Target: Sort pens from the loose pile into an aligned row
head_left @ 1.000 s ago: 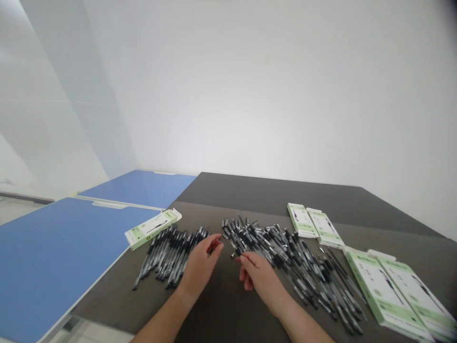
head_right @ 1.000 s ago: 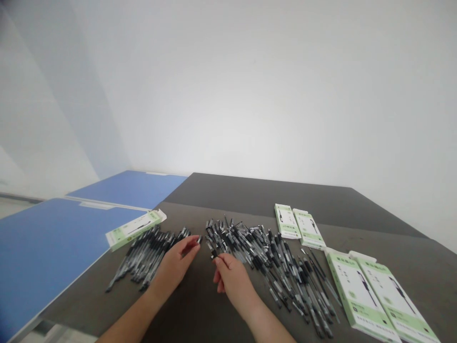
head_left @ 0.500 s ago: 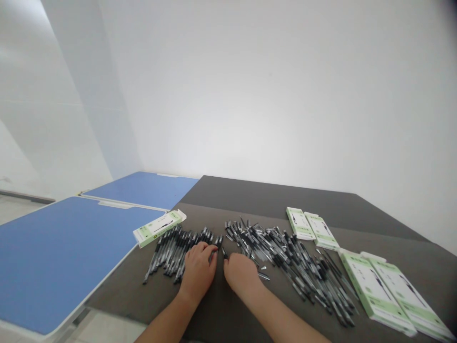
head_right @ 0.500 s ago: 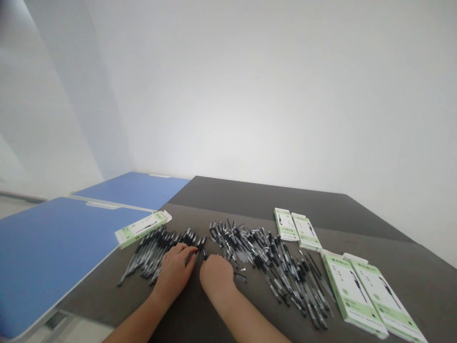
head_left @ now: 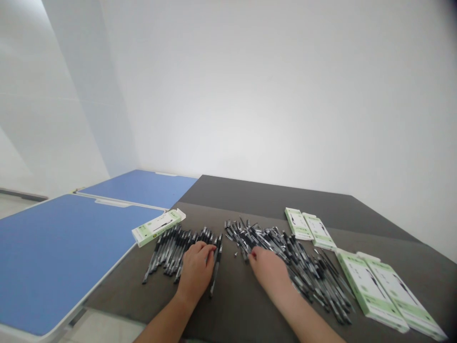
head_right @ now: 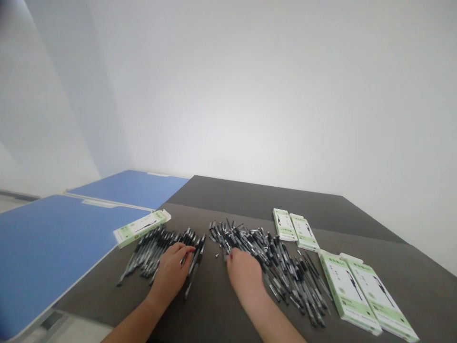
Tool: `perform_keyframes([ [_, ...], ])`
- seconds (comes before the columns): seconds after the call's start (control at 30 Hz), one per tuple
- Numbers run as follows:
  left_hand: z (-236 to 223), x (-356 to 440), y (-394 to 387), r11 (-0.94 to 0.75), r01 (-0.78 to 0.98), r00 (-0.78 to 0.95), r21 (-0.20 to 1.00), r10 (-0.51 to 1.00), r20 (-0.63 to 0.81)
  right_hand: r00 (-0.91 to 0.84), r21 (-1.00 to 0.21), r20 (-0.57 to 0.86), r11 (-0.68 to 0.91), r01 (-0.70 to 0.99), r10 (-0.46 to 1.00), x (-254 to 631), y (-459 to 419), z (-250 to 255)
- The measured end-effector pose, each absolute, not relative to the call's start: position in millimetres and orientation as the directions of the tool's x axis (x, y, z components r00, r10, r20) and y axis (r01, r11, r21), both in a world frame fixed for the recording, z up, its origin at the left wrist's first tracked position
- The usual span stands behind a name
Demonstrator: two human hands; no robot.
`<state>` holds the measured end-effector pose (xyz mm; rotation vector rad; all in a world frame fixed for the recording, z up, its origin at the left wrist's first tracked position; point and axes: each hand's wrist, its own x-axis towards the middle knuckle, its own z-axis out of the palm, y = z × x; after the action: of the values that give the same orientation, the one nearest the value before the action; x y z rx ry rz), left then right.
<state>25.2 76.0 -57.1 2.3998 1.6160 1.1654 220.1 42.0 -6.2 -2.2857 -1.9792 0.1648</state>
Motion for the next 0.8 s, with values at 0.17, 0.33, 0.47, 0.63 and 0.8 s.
perform_keyframes([
  [0.17,-54.7,29.0,73.0,-0.477,0.777,0.198,0.411,0.804,0.561,0.247,0.004,-0.033,-0.247,0.969,0.968,284.0,15.8,-10.6],
  [0.33,-51.6,31.1,71.1,-0.469,0.787,0.200,0.401,0.809,0.553,0.235,0.083,-0.083,-0.229,0.970,0.968,298.4,-4.7,-32.7],
  [0.47,-52.1,30.8,72.2,-0.477,0.784,0.207,0.397,0.804,0.558,0.232,0.091,-0.091,-0.224,0.970,0.968,293.0,-3.7,-39.1],
  [0.63,-54.0,30.0,72.9,-0.469,0.788,0.201,0.398,0.807,0.555,0.219,0.062,-0.119,-0.213,0.975,0.968,291.5,3.5,-36.4],
  [0.8,-54.1,31.2,71.6,-0.470,0.794,0.208,0.387,0.807,0.552,0.207,0.027,-0.130,-0.205,0.978,0.970,293.1,7.0,-28.0],
])
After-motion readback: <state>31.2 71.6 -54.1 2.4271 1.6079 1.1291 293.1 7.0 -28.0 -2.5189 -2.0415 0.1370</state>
